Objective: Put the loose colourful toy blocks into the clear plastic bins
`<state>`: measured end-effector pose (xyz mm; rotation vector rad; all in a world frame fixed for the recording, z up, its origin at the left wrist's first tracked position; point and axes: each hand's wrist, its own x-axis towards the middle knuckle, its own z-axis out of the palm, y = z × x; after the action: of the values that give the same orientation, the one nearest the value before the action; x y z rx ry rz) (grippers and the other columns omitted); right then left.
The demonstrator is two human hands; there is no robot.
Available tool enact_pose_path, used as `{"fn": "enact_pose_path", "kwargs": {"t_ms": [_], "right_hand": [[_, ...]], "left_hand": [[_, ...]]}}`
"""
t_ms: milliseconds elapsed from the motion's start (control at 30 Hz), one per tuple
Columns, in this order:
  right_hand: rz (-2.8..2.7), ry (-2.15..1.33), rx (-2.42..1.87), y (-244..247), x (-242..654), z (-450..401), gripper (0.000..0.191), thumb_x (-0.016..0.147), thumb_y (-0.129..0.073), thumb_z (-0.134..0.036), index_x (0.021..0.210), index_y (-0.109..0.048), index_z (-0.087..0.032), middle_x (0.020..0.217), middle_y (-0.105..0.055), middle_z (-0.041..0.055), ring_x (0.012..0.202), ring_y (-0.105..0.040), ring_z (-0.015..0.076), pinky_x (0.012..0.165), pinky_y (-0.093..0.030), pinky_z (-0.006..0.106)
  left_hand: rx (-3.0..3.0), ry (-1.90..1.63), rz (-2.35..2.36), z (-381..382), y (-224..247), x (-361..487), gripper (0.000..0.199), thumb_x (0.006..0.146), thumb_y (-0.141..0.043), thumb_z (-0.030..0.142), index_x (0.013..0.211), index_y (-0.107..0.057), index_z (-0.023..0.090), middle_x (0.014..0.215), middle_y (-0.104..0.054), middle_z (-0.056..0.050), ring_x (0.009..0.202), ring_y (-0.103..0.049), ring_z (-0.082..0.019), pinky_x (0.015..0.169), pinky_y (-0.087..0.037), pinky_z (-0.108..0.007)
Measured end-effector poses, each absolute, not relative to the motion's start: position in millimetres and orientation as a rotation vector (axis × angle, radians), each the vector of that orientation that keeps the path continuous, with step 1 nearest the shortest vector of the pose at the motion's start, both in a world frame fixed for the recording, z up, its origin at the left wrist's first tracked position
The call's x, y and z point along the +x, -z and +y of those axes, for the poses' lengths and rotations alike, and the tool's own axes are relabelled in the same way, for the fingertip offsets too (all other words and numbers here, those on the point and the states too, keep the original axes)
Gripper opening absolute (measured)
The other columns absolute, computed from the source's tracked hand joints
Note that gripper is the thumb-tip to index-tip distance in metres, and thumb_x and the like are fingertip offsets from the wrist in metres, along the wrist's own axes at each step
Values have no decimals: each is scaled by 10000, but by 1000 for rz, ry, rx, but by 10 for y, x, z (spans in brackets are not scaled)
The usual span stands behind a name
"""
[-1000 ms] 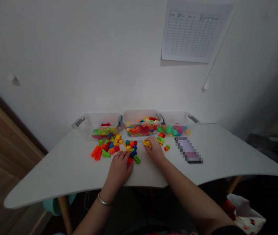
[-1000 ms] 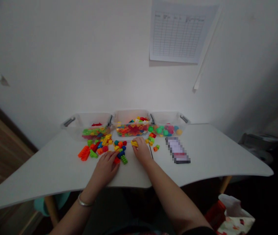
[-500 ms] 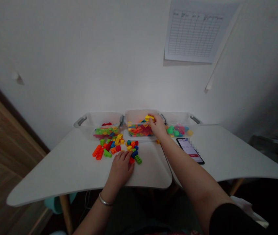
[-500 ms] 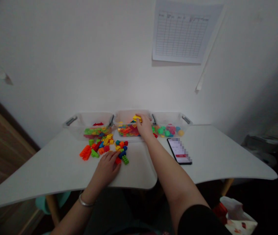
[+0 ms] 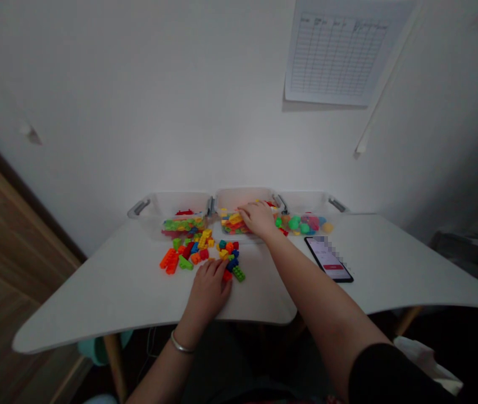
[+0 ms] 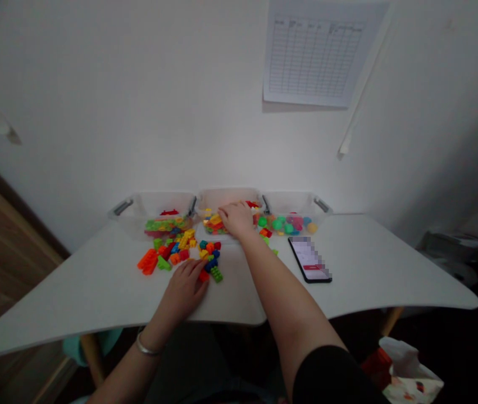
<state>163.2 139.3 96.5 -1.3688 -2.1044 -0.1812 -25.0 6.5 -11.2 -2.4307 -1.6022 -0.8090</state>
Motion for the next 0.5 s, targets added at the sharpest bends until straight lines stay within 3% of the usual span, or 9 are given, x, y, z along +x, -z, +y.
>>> {"fn": "enact_pose_path", "kwargs": {"t_ms": [133,333,500], "right_hand": [[-2121,96,-1246,-927,1711,1402,295,952,-474,-296,1112,-702,-200,1147,-722,81,1103,-620,219,1125,-295,475],[-1677,29,-1119,-727,1831,1207,316,898,-404,-196,1038,-687,-201,1102,-711,80,1081,-607,210,1028,-422,401],[-1573,113,-1188,-349,1893,949,295,885,-424,-203,1071,-653,-192,1137,-663,106,1128,-554,239,1035,-406,417]], "left_hand": [[-2430,799,-1617,62,108,-248,426,883,-500,283,1289,-567,175,1244,-628,-124,1185,-536,-293,1053,-427,-503],[-2419,819,-1591,89,158,-253,430,887,-487,301,1294,-560,181,1250,-626,-129,1186,-540,-291,1047,-430,-506],[-2425,803,-1589,83,148,-246,431,890,-487,302,1293,-560,170,1248,-628,-129,1183,-537,-291,1048,-429,-498]]}}
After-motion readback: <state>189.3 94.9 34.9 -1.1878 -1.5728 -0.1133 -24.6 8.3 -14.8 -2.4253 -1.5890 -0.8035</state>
